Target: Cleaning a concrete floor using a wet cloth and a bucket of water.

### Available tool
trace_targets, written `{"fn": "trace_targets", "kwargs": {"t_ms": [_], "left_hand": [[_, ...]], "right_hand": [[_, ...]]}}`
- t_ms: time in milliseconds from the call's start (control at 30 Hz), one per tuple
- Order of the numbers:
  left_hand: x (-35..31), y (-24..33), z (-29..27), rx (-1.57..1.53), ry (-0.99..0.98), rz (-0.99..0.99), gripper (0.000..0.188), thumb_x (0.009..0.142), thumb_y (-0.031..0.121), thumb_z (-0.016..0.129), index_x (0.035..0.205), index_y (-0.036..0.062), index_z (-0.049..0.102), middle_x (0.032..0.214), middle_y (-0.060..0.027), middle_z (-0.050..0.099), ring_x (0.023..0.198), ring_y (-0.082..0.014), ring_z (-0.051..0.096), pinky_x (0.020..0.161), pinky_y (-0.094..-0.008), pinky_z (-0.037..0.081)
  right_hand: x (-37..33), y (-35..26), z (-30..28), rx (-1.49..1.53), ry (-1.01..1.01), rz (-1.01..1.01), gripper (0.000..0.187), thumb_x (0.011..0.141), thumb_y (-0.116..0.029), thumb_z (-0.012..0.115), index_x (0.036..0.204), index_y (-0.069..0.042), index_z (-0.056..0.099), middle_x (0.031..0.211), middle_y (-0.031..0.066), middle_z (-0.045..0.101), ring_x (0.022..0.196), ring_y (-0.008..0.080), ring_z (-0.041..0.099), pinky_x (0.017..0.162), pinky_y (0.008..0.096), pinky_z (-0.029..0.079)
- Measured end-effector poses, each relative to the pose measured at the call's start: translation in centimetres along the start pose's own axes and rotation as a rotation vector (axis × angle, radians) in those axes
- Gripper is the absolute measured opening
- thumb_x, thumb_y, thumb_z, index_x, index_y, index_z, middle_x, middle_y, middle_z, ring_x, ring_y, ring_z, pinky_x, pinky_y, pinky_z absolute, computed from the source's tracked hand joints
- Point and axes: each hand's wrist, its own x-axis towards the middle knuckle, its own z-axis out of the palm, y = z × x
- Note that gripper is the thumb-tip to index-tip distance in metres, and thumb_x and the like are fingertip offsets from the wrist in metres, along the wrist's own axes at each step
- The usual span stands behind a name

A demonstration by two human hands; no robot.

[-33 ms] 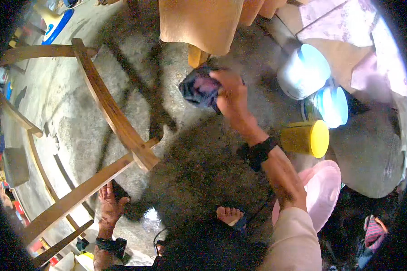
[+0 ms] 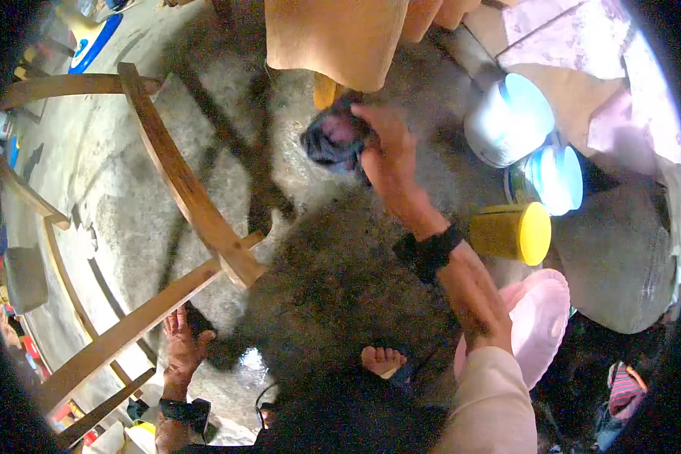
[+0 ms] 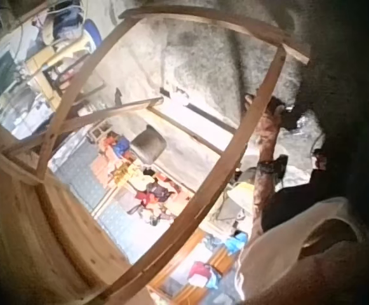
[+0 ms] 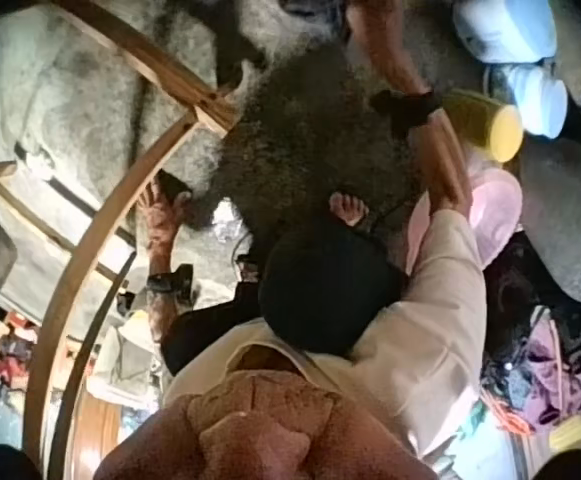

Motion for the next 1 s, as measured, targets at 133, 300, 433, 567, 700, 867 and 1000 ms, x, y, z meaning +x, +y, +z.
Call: {"fn": "trace_targets", "kwargs": {"t_ms": [133, 300, 433, 567, 700, 867, 1000], "left_hand": [[-1.0, -0.5, -1.4, 0.075, 0.017, 0.026, 0.088, 0.073, 0.048, 0.061, 0.135, -0.0002, 0.022, 0.136, -0.0336, 0.018, 0.124, -0.0546, 0.015, 0.101, -0.0583, 0.017], [-0.2, -0.5, -0.8, 0.172, -0.061, 0.071, 0.092, 0.074, 0.049, 0.059, 0.135, -0.0038, 0.016, 0.137, -0.0334, 0.015, 0.125, -0.0535, 0.014, 0.101, -0.0573, 0.018], [-0.5, -0.8, -0.3, 0.163, -0.048, -0.023, 0.097, 0.073, 0.048, 0.061, 0.138, -0.0006, 0.008, 0.14, -0.0314, 0.004, 0.127, -0.0505, 0.013, 0.103, -0.0558, 0.014], [-0.6, -0.5, -0.5, 0.096, -0.044, -0.022, 0.098, 0.072, 0.052, 0.06, 0.139, 0.0018, 0.008, 0.141, -0.0313, 0.004, 0.128, -0.0494, 0.012, 0.103, -0.0551, 0.014], [-1.3, -1.2, -0.4, 0.054, -0.043, -0.044, 0.099, 0.071, 0.054, 0.059, 0.139, 0.0029, 0.008, 0.141, -0.0314, 0.005, 0.127, -0.0499, 0.012, 0.103, -0.0552, 0.014], [-0.2, -0.3, 0.0, 0.042, -0.036, -0.033, 0.099, 0.068, 0.052, 0.063, 0.139, 0.0038, 0.013, 0.14, -0.0316, 0.008, 0.126, -0.053, 0.013, 0.102, -0.056, 0.016], [-1.2, -1.1, -0.5, 0.087, -0.016, -0.073, 0.097, 0.066, 0.044, 0.068, 0.138, 0.0042, 0.016, 0.14, -0.0304, 0.01, 0.125, -0.0531, 0.014, 0.102, -0.0561, 0.017]], "right_hand": [[5.6, -3.8, 2.0, -0.163, 0.223, 0.164, 0.041, 0.064, 0.005, 0.049, 0.103, -0.006, 0.055, 0.098, 0.0166, 0.059, 0.093, 0.0365, 0.054, 0.079, 0.0407, 0.045], [3.6, 2.0, 3.6, -0.273, 0.181, 0.227, 0.04, 0.065, 0.0, 0.053, 0.104, -0.008, 0.053, 0.1, 0.0187, 0.057, 0.093, 0.0376, 0.054, 0.078, 0.0412, 0.045], [4.7, 1.6, 2.4, -0.266, 0.031, 0.162, 0.037, 0.064, -0.001, 0.055, 0.1, -0.009, 0.056, 0.091, 0.02, 0.06, 0.082, 0.0385, 0.057, 0.073, 0.042, 0.047], [4.3, -1.1, 2.6, -0.043, 0.04, 0.234, 0.032, 0.064, 0.003, 0.052, 0.094, -0.006, 0.058, 0.091, 0.0199, 0.059, 0.083, 0.0389, 0.057, 0.073, 0.0415, 0.047], [5.1, -4.5, 3.0, -0.125, 0.318, 0.112, 0.033, 0.063, 0.007, 0.053, 0.092, -0.005, 0.061, 0.092, 0.0164, 0.059, 0.086, 0.0346, 0.057, 0.074, 0.0369, 0.046], [3.4, -0.6, 2.7, -0.226, -0.114, -0.106, 0.029, 0.061, 0.008, 0.055, 0.087, -0.004, 0.061, 0.094, 0.0118, 0.058, 0.088, 0.03, 0.055, 0.078, 0.0349, 0.044], [6.2, -6.3, 3.0, -0.243, -0.244, -0.63, 0.036, 0.052, -0.001, 0.065, 0.088, -0.004, 0.06, 0.098, 0.0092, 0.055, 0.095, 0.0294, 0.051, 0.081, 0.0383, 0.043]]}}
